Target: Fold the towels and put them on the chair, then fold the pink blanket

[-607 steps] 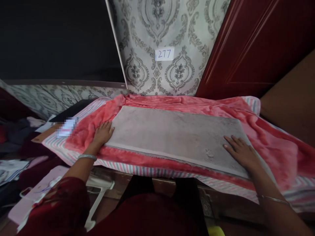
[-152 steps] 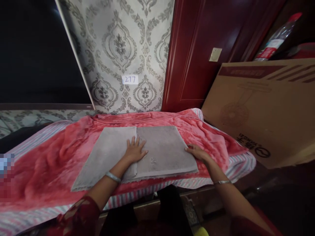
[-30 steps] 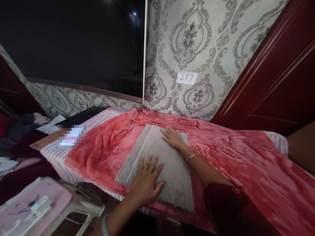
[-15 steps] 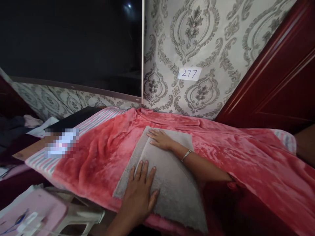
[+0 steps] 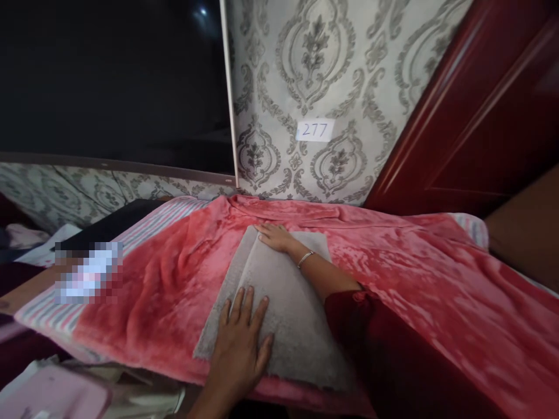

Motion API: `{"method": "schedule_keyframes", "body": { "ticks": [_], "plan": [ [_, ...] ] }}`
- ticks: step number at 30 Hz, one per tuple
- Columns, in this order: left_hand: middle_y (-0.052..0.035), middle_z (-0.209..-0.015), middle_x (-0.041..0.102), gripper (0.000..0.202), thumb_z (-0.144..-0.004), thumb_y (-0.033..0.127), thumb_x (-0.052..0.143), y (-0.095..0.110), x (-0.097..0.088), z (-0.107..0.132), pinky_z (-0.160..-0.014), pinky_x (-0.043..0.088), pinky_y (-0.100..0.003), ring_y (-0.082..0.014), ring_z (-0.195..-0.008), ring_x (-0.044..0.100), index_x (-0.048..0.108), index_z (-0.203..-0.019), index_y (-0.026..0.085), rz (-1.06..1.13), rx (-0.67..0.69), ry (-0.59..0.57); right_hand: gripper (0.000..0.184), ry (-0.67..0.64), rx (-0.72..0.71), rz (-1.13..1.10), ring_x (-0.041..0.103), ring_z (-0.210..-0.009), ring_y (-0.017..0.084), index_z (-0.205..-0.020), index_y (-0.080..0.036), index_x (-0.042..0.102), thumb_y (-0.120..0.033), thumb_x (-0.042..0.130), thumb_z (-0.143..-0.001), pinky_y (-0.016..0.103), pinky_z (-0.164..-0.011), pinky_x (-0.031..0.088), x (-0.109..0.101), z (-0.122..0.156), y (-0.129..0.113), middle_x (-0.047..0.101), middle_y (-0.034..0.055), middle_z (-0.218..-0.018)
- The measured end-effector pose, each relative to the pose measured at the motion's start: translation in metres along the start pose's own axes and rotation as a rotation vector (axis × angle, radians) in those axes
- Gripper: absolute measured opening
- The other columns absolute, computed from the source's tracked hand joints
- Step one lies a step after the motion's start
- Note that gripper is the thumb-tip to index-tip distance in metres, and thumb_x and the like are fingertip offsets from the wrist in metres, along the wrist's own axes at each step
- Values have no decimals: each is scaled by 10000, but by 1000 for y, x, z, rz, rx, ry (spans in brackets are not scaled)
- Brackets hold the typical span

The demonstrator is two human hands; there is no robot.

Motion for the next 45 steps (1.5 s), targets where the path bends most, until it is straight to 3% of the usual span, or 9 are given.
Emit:
{"method": "schedule_keyframes", "body": {
  "ticks": [5, 10, 12, 16, 18, 20, 27, 32, 45],
  "plan": [
    [-151, -1578, 455, 581, -927, 410, 543, -8, 7, -3, -1124, 377, -577, -366, -1454, 415, 522, -1488, 258, 53, 0, -42, 596, 90, -14, 59, 104, -1563, 275, -1641, -304, 203, -411, 343, -1071, 602, -1232, 103, -28, 37, -21, 124, 69, -1700],
    [-183, -1500, 539, 503, -975, 415, 485, -3, -6, -13, -1116, 375, -643, -394, -1411, 466, 599, -1410, 191, 98, -5, -94, 556, 82, -184, 55, 73, -1567, 260, -1620, -310, 292, -413, 356, -1077, 566, -1242, 102, -25, 129, -29, 132, 51, -1701],
    [-176, -1407, 623, 466, -991, 398, 465, 19, -14, -22, -1140, 348, -657, -373, -1355, 528, 625, -1367, 173, 142, 21, -128, 540, 38, -200, 50, 79, -1566, 255, -1604, -316, 333, -421, 370, -1076, 560, -1244, 92, -16, 165, -21, 159, 42, -1696],
    [-118, -1408, 630, 455, -970, 378, 537, 97, -16, -34, -1164, 389, -550, -290, -1325, 562, 587, -1397, 229, 321, 216, -235, 531, -26, -217, 18, 106, -1563, 250, -1597, -319, 349, -427, 364, -1077, 560, -1244, 96, 1, 204, -11, 181, 30, -1690],
    [-116, -1500, 552, 528, -926, 385, 617, 126, -10, -33, -1151, 392, -588, -324, -1388, 503, 548, -1437, 275, 336, 301, -263, 538, -30, -249, 15, 94, -1565, 257, -1601, -319, 337, -438, 365, -1078, 573, -1242, 95, 5, 204, -8, 165, 22, -1693],
    [-111, -1564, 481, 599, -891, 371, 669, 138, -2, -30, -1132, 366, -675, -379, -1439, 433, 513, -1467, 322, 297, 333, -269, 554, -12, -255, 30, 80, -1565, 269, -1610, -324, 311, -463, 368, -1077, 582, -1240, 97, 6, 193, 0, 143, 15, -1697],
    [-58, -1659, 332, 703, -905, 355, 647, 131, 8, -18, -1169, 311, -673, -361, -1517, 303, 376, -1553, 383, 264, 347, -263, 573, 84, -50, 30, 120, -1558, 292, -1617, -330, 285, -516, 325, -1076, 548, -1242, 144, -3, 119, 80, 156, 12, -1698],
    [-44, -1680, 282, 702, -920, 363, 617, 132, 7, -16, -1208, 263, -645, -342, -1534, 267, 351, -1570, 375, 277, 346, -238, 581, 118, 78, -13, 213, -1541, 263, -1618, -332, 286, -538, 273, -1075, 503, -1239, 198, -1, 90, 124, 256, 14, -1672],
    [-51, -1663, 324, 643, -932, 399, 606, 134, 5, -19, -1203, 257, -665, -349, -1533, 270, 404, -1542, 370, 318, 314, -300, 583, 98, 181, 2, 235, -1534, 248, -1627, -312, 263, -490, 252, -1072, 486, -1238, 200, -4, 95, 128, 251, 12, -1673]
  ]
}}
Point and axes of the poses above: each hand's wrist, its own z-axis away from the middle knuckle, its own x-axis out of the palm, y = z × x, the point moved 9 cm from there along -z, towards the middle knuckle
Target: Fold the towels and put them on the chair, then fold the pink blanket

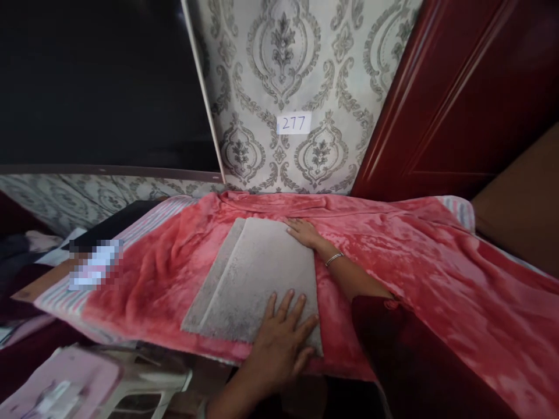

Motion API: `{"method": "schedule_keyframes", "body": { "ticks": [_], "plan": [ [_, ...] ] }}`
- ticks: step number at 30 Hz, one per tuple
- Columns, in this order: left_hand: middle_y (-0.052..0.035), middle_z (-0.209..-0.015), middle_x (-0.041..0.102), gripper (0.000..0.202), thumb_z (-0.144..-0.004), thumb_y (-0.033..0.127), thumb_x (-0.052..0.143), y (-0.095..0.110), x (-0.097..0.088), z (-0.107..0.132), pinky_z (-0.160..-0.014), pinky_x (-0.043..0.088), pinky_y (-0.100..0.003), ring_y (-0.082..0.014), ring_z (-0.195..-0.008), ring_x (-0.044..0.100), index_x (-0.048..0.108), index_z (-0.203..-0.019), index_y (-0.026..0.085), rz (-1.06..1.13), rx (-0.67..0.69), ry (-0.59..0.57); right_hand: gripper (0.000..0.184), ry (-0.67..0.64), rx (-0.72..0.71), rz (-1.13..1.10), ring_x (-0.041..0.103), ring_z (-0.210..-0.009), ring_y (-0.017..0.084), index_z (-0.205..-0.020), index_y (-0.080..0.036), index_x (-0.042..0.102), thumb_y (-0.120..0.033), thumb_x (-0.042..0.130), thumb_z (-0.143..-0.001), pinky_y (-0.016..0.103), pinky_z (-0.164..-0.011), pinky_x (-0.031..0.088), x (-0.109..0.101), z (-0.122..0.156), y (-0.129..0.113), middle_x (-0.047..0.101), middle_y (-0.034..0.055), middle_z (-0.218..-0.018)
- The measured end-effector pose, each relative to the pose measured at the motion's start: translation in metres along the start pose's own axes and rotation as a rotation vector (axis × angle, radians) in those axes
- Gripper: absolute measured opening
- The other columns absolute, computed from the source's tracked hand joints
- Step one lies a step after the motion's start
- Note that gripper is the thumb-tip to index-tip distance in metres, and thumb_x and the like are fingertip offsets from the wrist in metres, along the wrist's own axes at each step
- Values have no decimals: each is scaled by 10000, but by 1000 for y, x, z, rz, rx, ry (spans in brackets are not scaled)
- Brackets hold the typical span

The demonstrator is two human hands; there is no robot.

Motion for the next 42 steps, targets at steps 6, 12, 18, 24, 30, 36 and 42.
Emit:
{"method": "schedule_keyframes", "body": {
  "ticks": [6, 12, 18, 24, 30, 36, 42],
  "plan": [
    [-78, -1611, 421, 583, -970, 514, 534, 2, -12, -1, -1208, 282, -619, -328, -1505, 342, 454, -1515, 324, 64, 8, -32, 637, 26, 59, 75, 86, -1553, 377, -1631, -320, 251, -581, 269, -1051, 704, -1184, 112, -22, 15, -23, 142, 55, -1699],
    [-115, -1499, 556, 470, -1010, 382, 480, -39, -36, 28, -1234, 246, -590, -290, -1448, 440, 535, -1456, 246, -8, -176, 47, 591, -60, -440, 58, 81, -1561, 327, -1626, -361, 253, -543, 289, -1065, 629, -1211, 150, 1, 65, -155, 129, 16, -1703],
    [-106, -1617, 401, 657, -892, 435, 671, -64, -20, 58, -1172, 237, -715, -441, -1510, 271, 473, -1509, 333, -134, -350, 93, 575, -92, -595, 86, 100, -1561, 299, -1606, -363, 317, -552, 323, -1063, 583, -1231, 114, 28, 70, -196, 172, 14, -1695],
    [-104, -1618, 397, 668, -879, 408, 668, -61, -16, 61, -1178, 237, -679, -435, -1497, 289, 470, -1512, 327, -153, -317, 162, 621, -113, -436, 102, 105, -1560, 309, -1625, -346, 267, -580, 321, -1053, 567, -1232, 143, 28, 19, -171, 154, 24, -1698],
    [-97, -1600, 422, 632, -902, 429, 629, -59, -20, 63, -1181, 232, -649, -414, -1490, 296, 478, -1505, 318, -194, -289, 243, 607, -86, -280, 108, 99, -1563, 285, -1632, -334, 245, -553, 266, -1065, 541, -1242, 123, 26, -19, -153, 141, 14, -1700],
    [-87, -1582, 444, 633, -879, 399, 650, -58, -23, 63, -1177, 236, -631, -405, -1489, 282, 500, -1487, 307, -218, -275, 288, 612, -86, -125, 76, 143, -1556, 287, -1634, -328, 240, -555, 276, -1067, 507, -1248, 117, 21, -38, -138, 146, 37, -1700],
    [-87, -1549, 491, 596, -900, 441, 624, -60, -25, 63, -1139, 292, -631, -409, -1439, 360, 520, -1473, 312, -257, -261, 332, 603, -120, -81, 68, 113, -1561, 288, -1634, -329, 234, -536, 286, -1070, 531, -1245, 109, 9, -34, -146, 110, 44, -1703]
  ]
}}
Point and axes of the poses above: each hand's wrist, its own z-axis away from the middle knuckle, its own x-axis out of the palm, y = z × x, the point moved 9 cm from there along -z, towards the middle knuckle
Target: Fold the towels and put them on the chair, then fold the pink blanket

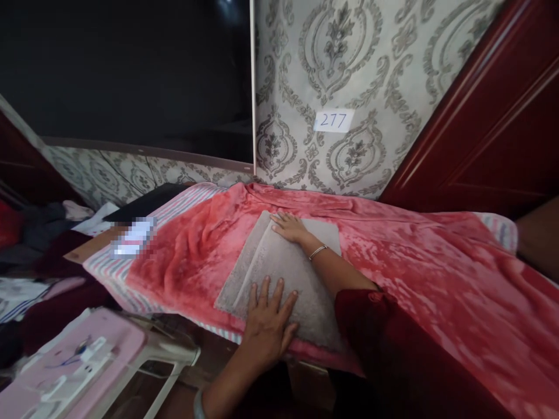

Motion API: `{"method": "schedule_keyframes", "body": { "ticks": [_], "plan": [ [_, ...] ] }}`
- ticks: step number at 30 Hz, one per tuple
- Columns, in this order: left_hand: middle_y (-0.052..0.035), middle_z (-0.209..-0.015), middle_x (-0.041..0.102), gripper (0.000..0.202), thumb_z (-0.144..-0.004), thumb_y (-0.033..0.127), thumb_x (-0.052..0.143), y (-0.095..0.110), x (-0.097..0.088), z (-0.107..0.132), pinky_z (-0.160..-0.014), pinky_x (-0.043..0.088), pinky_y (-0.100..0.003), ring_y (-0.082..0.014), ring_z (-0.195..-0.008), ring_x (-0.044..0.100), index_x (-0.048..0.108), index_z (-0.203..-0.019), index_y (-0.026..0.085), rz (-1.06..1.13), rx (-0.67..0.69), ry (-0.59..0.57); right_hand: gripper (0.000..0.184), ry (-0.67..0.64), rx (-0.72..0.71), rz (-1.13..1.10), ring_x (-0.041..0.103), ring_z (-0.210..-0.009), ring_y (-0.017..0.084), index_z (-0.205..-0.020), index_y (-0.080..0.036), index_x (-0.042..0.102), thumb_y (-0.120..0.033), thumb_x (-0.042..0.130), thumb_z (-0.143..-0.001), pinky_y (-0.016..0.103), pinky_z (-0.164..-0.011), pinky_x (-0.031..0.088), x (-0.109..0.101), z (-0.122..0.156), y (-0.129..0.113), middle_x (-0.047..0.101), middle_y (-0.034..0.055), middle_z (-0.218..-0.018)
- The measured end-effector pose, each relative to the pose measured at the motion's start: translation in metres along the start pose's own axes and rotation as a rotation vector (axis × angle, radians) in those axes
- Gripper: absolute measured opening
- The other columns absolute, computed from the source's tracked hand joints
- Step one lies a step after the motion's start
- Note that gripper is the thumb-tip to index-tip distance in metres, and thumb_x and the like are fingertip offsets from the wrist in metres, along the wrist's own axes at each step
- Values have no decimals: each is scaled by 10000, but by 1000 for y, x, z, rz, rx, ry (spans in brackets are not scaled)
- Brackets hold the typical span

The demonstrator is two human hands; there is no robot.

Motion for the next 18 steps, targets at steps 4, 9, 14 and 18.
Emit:
{"method": "schedule_keyframes", "body": {
  "ticks": [4, 9, 14, 18],
  "plan": [
    [-107, -1525, 521, 591, -893, 437, 641, 1, 1, -3, -1120, 311, -651, -429, -1403, 410, 541, -1460, 301, 22, 1, -2, 606, -6, -19, -11, 59, -1565, 303, -1633, -301, 249, -520, 297, -1071, 589, -1234, 110, -9, 26, -7, 81, 56, -1703],
    [-138, -1518, 526, 556, -903, 416, 634, 0, -4, -6, -1131, 301, -662, -430, -1412, 411, 570, -1432, 257, 92, 4, 10, 589, 30, -232, -108, 65, -1564, 304, -1623, -317, 280, -528, 305, -1074, 610, -1224, 142, -2, 102, -16, 96, 53, -1703],
    [-153, -1354, 638, 382, -943, 254, 528, 5, -34, 12, -1150, 340, -562, -314, -1336, 499, 634, -1301, 172, 224, 39, 169, 578, 53, -368, -192, 114, -1561, 278, -1607, -295, 328, -531, 276, -1083, 581, -1229, 169, 15, 182, -34, 172, 69, -1692],
    [-151, -1219, 676, 370, -915, 190, 537, 15, -40, 31, -1139, 374, -531, -282, -1252, 549, 628, -1271, 153, 231, 60, 228, 593, 26, -525, -223, 132, -1560, 223, -1615, -267, 308, -531, 260, -1087, 509, -1256, 140, 34, 220, -79, 209, 66, -1684]
  ]
}}
Point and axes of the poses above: each hand's wrist, its own z-axis away from the middle knuckle, its own x-axis out of the palm, y = z × x, the point moved 9 cm from there along -z, towards the middle knuckle
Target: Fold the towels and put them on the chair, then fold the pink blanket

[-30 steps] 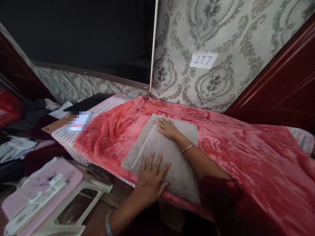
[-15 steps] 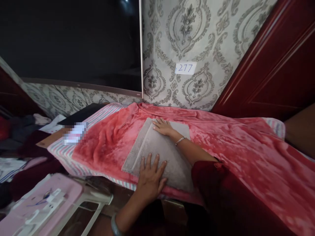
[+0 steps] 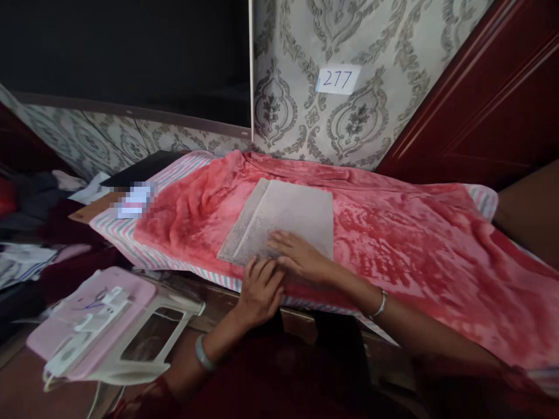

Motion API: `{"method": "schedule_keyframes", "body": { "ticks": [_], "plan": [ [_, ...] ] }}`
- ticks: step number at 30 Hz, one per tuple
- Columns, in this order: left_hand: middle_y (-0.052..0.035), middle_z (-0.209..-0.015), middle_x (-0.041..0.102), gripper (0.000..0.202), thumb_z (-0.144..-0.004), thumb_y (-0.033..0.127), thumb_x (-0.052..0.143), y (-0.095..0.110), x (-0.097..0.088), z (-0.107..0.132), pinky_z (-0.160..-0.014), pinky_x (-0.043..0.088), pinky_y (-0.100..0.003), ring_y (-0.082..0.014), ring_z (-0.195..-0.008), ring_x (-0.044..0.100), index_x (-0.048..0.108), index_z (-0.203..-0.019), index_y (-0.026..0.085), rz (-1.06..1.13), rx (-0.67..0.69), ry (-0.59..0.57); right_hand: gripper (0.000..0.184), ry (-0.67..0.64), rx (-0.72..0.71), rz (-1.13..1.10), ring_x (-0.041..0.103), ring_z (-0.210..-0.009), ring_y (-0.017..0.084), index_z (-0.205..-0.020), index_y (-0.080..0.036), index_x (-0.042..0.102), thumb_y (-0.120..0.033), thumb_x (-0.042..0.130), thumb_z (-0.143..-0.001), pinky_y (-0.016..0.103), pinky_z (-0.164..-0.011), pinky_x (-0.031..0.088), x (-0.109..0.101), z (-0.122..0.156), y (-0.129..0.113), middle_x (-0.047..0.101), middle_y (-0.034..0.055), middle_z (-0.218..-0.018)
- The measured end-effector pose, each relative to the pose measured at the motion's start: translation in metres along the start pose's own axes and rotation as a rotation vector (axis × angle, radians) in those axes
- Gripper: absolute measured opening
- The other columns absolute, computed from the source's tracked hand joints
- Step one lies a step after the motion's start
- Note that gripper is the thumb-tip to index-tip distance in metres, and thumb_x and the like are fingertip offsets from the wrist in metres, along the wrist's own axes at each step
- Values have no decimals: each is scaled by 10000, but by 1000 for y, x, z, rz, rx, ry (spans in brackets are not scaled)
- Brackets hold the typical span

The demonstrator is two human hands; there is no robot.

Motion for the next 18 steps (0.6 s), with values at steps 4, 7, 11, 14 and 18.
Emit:
{"method": "schedule_keyframes", "body": {
  "ticks": [4, 7, 11, 14, 18],
  "plan": [
    [-159, -1214, 671, 353, -897, 145, 547, -1, 7, 10, -1117, 408, -522, -284, -1275, 527, 617, -1243, 145, -15, 38, 76, 665, -100, -80, 35, 114, -1562, 201, -1641, -247, 202, -568, 321, -1071, 479, -1269, 91, 27, -5, -22, 200, 66, -1685],
    [-142, -1188, 685, 353, -885, 136, 568, -4, 12, 12, -1123, 396, -520, -273, -1224, 549, 628, -1233, 159, -16, 66, 96, 650, -125, -81, 114, 79, -1567, 233, -1631, -283, 240, -579, 351, -1062, 523, -1260, 84, 28, -11, -8, 175, 52, -1691],
    [-129, -1198, 691, 449, -886, 134, 570, -6, 16, 13, -1151, 359, -515, -266, -1214, 557, 602, -1332, 165, -22, 55, 82, 607, -93, -28, 236, 87, -1564, 279, -1618, -329, 279, -559, 367, -1063, 580, -1239, 112, 9, -22, 26, 163, 40, -1694],
    [-122, -1240, 683, 536, -885, 138, 569, -5, 13, 13, -1163, 350, -510, -261, -1239, 553, 555, -1418, 191, -5, 51, 70, 586, -32, 105, 298, 121, -1558, 301, -1614, -307, 306, -502, 381, -1066, 591, -1231, 141, -11, -29, 51, 181, 61, -1688],
    [-121, -1253, 675, 476, -891, 150, 559, -9, 1, 16, -1173, 340, -512, -259, -1258, 549, 604, -1362, 206, -9, 19, 51, 565, 14, 233, 285, 118, -1558, 314, -1610, -284, 326, -417, 387, -1064, 614, -1222, 159, -26, -31, 53, 171, 76, -1689]
  ]
}}
Point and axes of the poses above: each hand's wrist, its own z-axis away from the middle knuckle, its own x-axis out of the palm, y = z × x, the point moved 9 cm from there along -z, towards the middle knuckle
